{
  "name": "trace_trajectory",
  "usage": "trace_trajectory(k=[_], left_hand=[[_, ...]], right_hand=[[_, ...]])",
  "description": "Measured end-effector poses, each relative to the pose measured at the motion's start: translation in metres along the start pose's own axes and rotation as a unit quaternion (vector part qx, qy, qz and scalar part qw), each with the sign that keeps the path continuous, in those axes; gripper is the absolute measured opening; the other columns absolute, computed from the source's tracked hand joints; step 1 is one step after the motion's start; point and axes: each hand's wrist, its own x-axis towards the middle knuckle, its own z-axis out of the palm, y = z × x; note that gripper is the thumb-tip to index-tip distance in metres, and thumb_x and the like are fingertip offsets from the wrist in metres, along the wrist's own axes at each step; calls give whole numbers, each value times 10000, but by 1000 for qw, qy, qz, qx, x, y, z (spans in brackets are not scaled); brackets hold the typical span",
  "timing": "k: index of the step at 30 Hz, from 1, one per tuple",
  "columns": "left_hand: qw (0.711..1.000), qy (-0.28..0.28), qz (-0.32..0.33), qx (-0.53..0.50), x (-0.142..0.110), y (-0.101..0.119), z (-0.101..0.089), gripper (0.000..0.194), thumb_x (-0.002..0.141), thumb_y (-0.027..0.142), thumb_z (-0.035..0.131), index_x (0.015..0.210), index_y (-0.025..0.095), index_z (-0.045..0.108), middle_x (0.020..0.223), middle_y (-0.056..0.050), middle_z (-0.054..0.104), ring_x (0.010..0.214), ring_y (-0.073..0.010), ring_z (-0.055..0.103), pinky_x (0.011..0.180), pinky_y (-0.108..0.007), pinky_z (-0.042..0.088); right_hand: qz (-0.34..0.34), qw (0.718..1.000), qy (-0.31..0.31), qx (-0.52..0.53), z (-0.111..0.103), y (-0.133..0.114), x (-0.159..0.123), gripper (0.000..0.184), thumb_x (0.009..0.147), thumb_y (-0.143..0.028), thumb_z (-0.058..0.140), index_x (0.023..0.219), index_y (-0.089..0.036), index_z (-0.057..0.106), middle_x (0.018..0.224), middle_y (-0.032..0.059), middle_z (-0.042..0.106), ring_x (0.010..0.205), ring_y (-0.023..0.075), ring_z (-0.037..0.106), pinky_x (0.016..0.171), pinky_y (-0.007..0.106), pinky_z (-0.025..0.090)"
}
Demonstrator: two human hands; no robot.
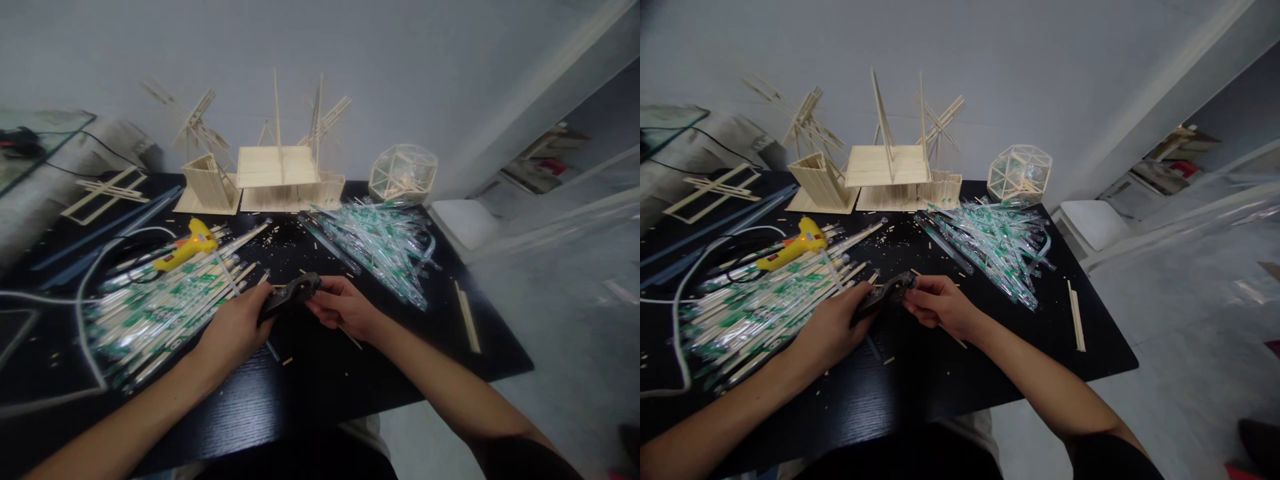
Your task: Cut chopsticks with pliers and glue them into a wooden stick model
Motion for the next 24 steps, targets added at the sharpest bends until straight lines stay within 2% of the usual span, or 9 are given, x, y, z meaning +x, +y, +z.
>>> trace_trajectory(k=[5,15,24], left_hand=[[999,-21,-24,37,0,1,-1,56,890,227,486,903,241,539,782,-34,699,702,-247,708,610,-305,459],[997,-26,-25,73,0,2,1,63,904,216,481,925,241,536,813,-45,732,723,-256,733,602,-299,457],[998,10,4,64,1,-7,3,116,910,265,479,976,221,565,874,-70,729,777,-272,731,648,-327,484]], right_hand=[[6,1000,-4,12,0,1,1,314,794,-404,843,865,-132,703,618,-68,491,439,7,218,370,156,123],[1,1000,-5,8,-2,2,2,311,799,-406,840,868,-131,710,636,-60,506,440,6,240,377,160,136],[-15,1000,22,-10,0,-2,3,328,753,-366,876,838,-145,648,656,-39,589,436,19,346,382,171,159]])
